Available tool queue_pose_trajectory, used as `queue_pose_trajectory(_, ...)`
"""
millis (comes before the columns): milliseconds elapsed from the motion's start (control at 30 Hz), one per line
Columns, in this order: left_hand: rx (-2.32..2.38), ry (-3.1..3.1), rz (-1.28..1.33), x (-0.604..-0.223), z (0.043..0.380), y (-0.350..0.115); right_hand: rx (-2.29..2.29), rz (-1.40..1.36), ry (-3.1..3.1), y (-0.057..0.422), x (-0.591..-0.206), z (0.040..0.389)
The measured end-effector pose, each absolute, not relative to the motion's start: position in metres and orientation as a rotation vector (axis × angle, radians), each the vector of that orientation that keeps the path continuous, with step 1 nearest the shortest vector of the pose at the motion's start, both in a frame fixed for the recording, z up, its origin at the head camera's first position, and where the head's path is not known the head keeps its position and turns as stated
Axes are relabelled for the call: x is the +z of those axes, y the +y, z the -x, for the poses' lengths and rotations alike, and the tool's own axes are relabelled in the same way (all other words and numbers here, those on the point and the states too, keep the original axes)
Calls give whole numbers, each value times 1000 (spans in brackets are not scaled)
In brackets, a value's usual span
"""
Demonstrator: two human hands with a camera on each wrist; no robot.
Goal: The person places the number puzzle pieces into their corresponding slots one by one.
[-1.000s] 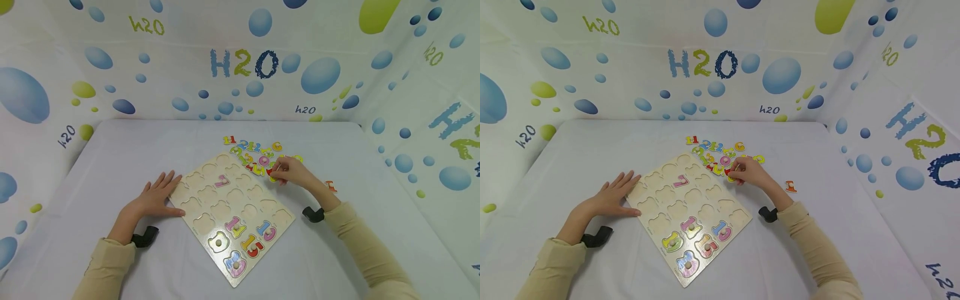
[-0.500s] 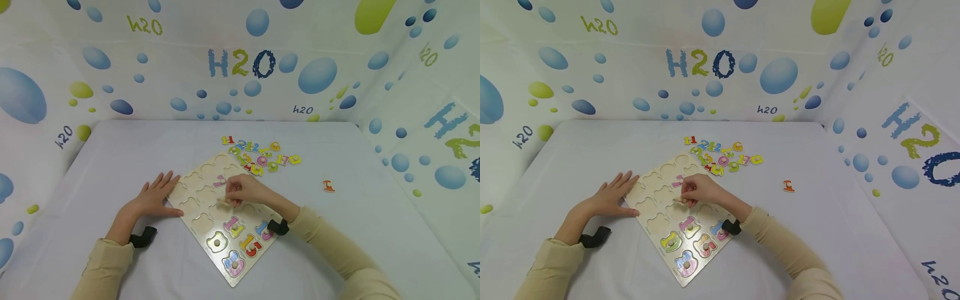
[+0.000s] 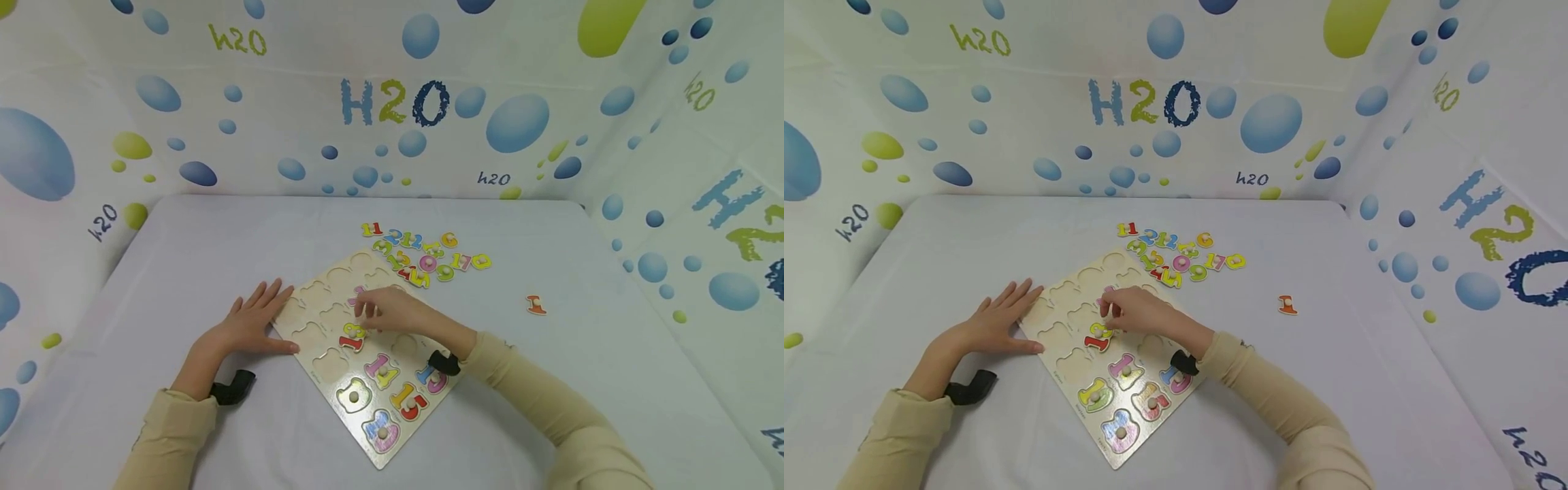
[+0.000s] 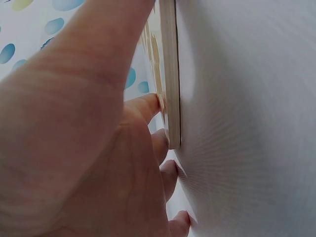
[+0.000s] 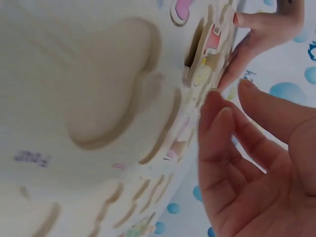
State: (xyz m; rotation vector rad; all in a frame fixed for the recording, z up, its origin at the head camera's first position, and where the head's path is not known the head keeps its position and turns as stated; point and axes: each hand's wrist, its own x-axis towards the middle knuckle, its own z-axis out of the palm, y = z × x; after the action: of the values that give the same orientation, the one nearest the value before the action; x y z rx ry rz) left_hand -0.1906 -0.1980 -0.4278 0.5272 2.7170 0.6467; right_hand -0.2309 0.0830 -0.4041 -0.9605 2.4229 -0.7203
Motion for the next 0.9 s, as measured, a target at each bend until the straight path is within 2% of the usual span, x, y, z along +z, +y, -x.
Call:
queue_pose_trajectory(300, 652, 2717, -523, -430, 190, -198, -190, 898, 2563, 59, -405, 225)
queue_pose_trajectory(600, 647, 2722, -525, -429, 191, -197, -106, 1277, 2423, 55, -404, 229)
queue_pose_trajectory(900, 635, 2725, -530, -430, 191, -198, -97, 1281, 2375, 51, -401, 230)
